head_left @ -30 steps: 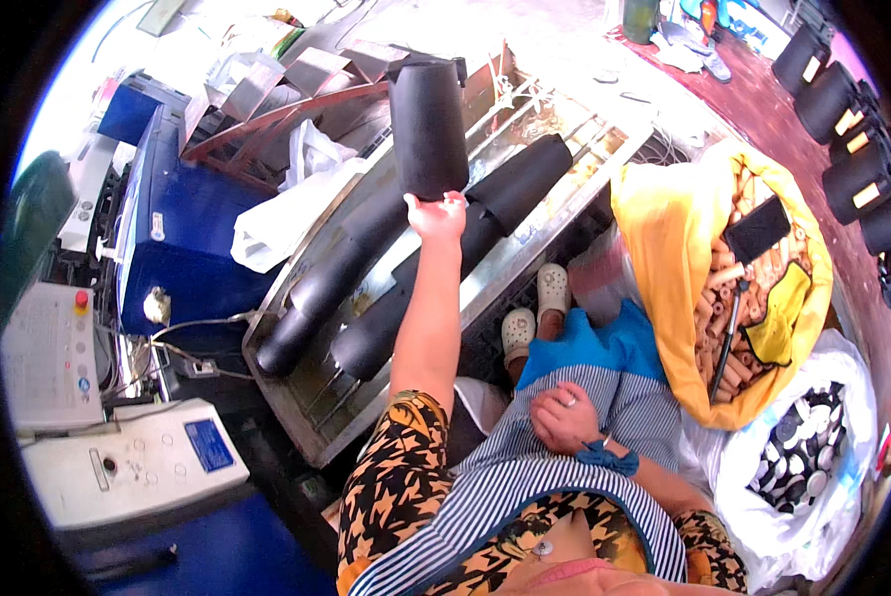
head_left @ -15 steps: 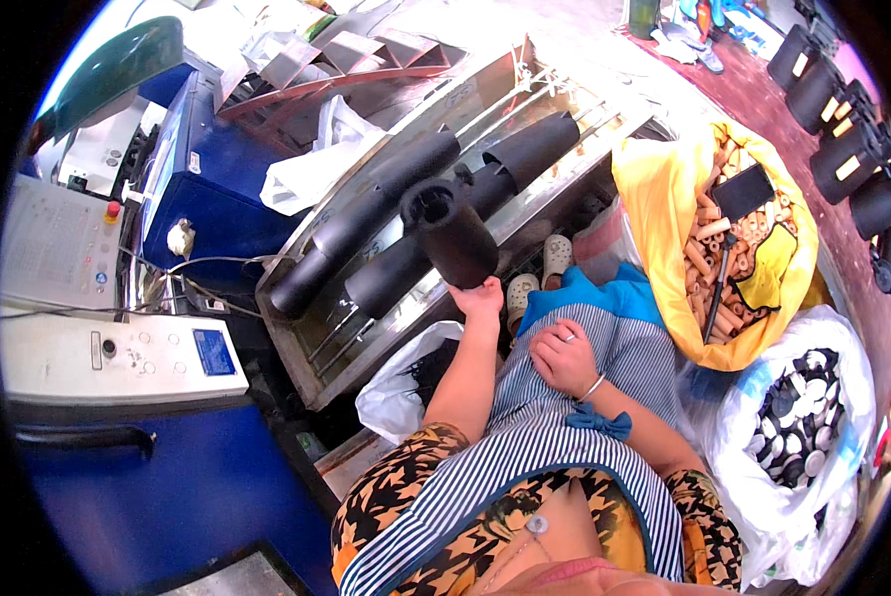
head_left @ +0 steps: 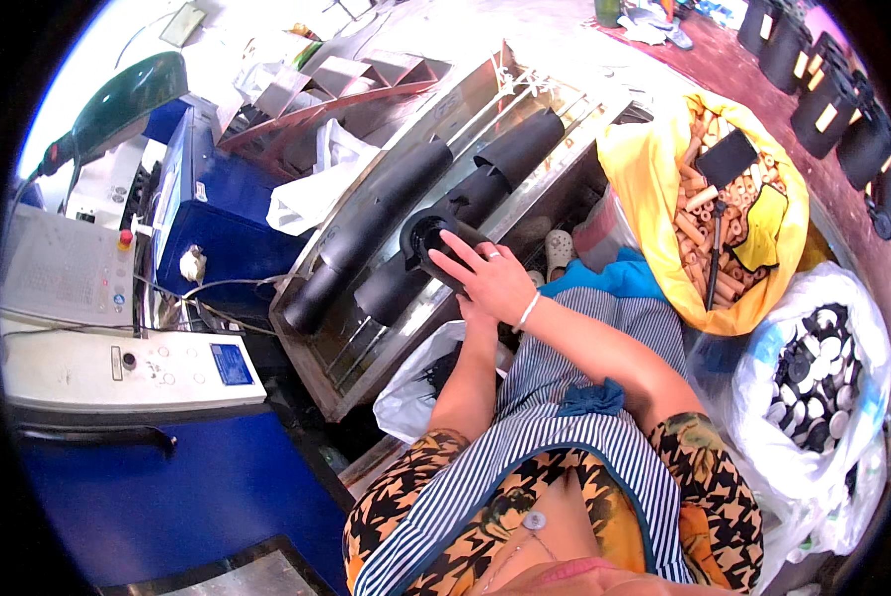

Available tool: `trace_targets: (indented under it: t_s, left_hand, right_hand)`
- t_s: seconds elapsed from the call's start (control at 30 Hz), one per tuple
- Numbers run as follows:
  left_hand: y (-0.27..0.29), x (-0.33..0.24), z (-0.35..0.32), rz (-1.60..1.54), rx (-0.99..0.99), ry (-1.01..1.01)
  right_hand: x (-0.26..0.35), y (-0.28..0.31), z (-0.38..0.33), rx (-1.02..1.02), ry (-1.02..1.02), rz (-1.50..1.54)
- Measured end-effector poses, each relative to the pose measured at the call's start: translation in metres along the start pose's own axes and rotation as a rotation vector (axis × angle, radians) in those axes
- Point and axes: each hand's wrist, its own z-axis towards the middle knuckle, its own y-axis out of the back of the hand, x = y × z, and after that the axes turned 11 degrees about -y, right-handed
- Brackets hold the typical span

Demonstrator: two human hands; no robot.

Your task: The person wipes the surface of black cone-shaped containers and inserts a wooden peg into a side opening on each one before setting them aside.

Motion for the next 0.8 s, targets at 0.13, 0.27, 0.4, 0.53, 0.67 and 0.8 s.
trace_targets:
  t_s: [0.13,0.27,0.4,0.53,0.67,0.8]
  left_hand:
    - [0.015,-0.061,-0.034,0.354,0.009,-0.226]
    - [-0.148,-0.096,-0.137,1.269,0.193,-1.541]
    - [-0.252,-0.103,-0.149,2.327,0.584,-1.608]
    - [-0.235,-0.117,-0.11,2.487,0.868,-1.177]
    - [-0.233,-0.114,-0.112,2.36,0.947,-1.207]
    - [-0.244,-0.151,-0.133,2.308,0.748,-1.316]
  right_hand:
    - [0.011,-0.014,0.005,0.027,0.0,0.0]
    - [-0.008,-0.012,-0.001,0.108,-0.01,-0.014]
    - [-0.006,-0.001,0.0,0.073,-0.068,0.082]
    - [-0.029,0.005,-0.044,-0.076,-0.182,0.163]
    - [-0.099,0.046,-0.091,-0.13,-0.291,0.093]
    - [-0.152,0.138,-0.113,-0.292,-0.495,-0.007]
